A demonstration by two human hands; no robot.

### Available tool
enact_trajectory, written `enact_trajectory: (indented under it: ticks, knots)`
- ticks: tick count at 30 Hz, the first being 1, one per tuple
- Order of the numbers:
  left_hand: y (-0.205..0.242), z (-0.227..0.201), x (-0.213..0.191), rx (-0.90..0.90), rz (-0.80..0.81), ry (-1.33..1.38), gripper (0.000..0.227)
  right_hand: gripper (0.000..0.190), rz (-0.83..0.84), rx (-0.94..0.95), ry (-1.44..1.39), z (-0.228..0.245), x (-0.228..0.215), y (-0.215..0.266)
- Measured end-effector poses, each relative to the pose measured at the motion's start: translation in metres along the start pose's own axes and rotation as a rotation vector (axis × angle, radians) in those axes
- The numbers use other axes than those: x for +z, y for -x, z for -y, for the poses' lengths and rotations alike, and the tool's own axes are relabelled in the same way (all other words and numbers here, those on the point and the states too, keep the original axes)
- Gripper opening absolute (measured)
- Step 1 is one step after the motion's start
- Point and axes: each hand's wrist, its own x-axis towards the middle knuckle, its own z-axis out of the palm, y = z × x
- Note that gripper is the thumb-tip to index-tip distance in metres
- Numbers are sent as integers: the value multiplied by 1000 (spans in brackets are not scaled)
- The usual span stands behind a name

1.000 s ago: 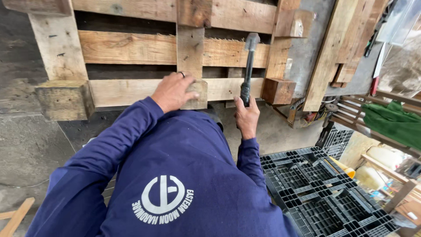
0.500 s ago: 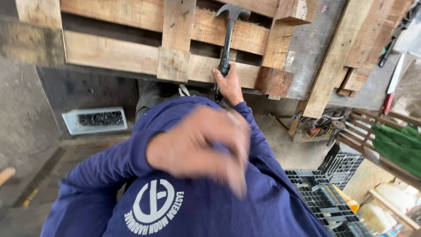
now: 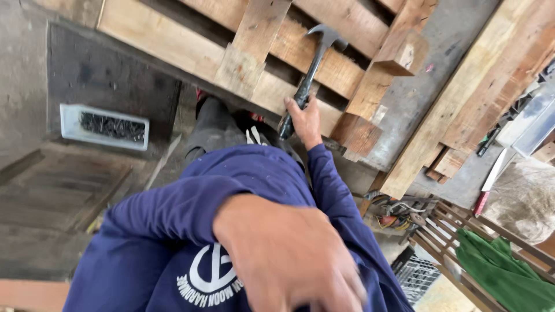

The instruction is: The person repairs a wooden pallet by hammering nails into the wooden blocks and slats to secure them.

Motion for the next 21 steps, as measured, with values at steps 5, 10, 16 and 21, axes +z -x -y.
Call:
enact_trajectory:
  ticks: [5, 10, 16, 21]
  knots:
    - [81, 68, -49, -784, -626, -724, 62, 47, -82, 85, -101, -11, 12, 5]
    - [165, 146, -106, -1199, -478, -1297, 130, 47, -147, 123, 45, 7, 14, 9]
    - [181, 160, -135, -1228, -91, -1419, 102, 51, -223, 200, 134, 27, 23, 14]
    - [180, 149, -148, -1039, -132, -1322, 115, 51, -349, 234, 320, 32, 40, 22]
